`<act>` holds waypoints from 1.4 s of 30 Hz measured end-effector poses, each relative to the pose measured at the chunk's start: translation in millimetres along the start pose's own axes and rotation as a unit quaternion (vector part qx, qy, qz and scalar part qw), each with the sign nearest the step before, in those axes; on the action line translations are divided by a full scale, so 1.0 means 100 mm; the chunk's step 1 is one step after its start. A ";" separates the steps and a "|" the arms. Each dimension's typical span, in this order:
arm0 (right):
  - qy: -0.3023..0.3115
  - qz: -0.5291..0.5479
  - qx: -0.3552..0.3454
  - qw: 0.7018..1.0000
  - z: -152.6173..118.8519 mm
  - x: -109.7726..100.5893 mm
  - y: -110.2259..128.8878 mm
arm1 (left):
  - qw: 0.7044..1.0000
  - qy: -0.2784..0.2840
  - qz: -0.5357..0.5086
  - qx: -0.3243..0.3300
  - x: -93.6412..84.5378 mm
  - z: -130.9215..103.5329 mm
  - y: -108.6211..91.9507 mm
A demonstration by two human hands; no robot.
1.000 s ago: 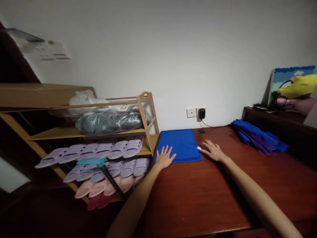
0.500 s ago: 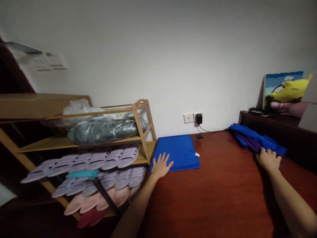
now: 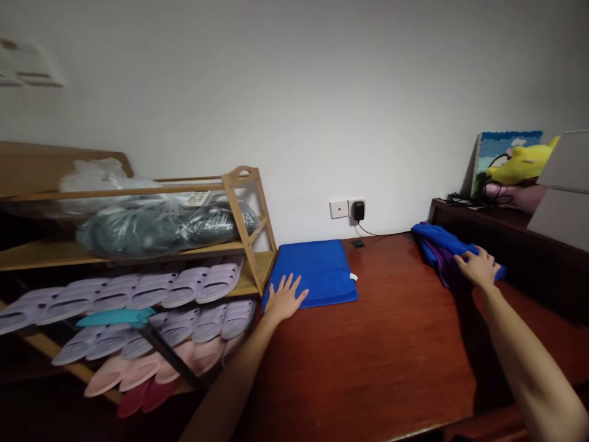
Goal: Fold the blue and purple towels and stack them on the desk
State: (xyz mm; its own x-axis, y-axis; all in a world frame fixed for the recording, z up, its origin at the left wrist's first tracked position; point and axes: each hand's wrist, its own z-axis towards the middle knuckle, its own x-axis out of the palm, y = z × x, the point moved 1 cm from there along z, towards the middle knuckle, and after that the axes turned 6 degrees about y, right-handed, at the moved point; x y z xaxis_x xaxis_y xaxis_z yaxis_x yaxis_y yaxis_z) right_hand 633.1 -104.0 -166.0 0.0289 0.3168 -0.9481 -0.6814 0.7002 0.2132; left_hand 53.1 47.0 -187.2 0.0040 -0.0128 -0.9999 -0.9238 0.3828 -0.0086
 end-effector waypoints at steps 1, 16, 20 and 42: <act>0.004 0.011 0.020 1.000 0.03 0.02 -0.01 | 1.000 0.000 0.001 0.000 0.00 0.00 0.00; -0.151 -0.147 -0.271 0.939 -0.49 -0.62 0.85 | 1.000 -0.011 -0.003 0.003 0.01 -0.01 0.01; -0.031 -0.191 -0.408 0.892 -1.35 -0.51 1.06 | 0.998 -0.056 -0.002 0.011 -0.01 -0.07 -0.03; 0.116 0.040 -0.390 0.912 -3.04 -0.19 0.80 | 0.852 -0.024 -0.103 0.513 -0.49 -1.83 -1.88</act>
State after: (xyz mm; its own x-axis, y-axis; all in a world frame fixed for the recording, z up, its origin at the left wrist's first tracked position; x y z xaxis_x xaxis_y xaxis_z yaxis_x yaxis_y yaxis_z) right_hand 355.6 -248.7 -202.8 -0.1382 0.1396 -0.9805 -0.9904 -0.0174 0.1371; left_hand 156.5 -193.0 -134.5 0.1642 -0.1497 -0.9750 -0.0796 0.9832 -0.1643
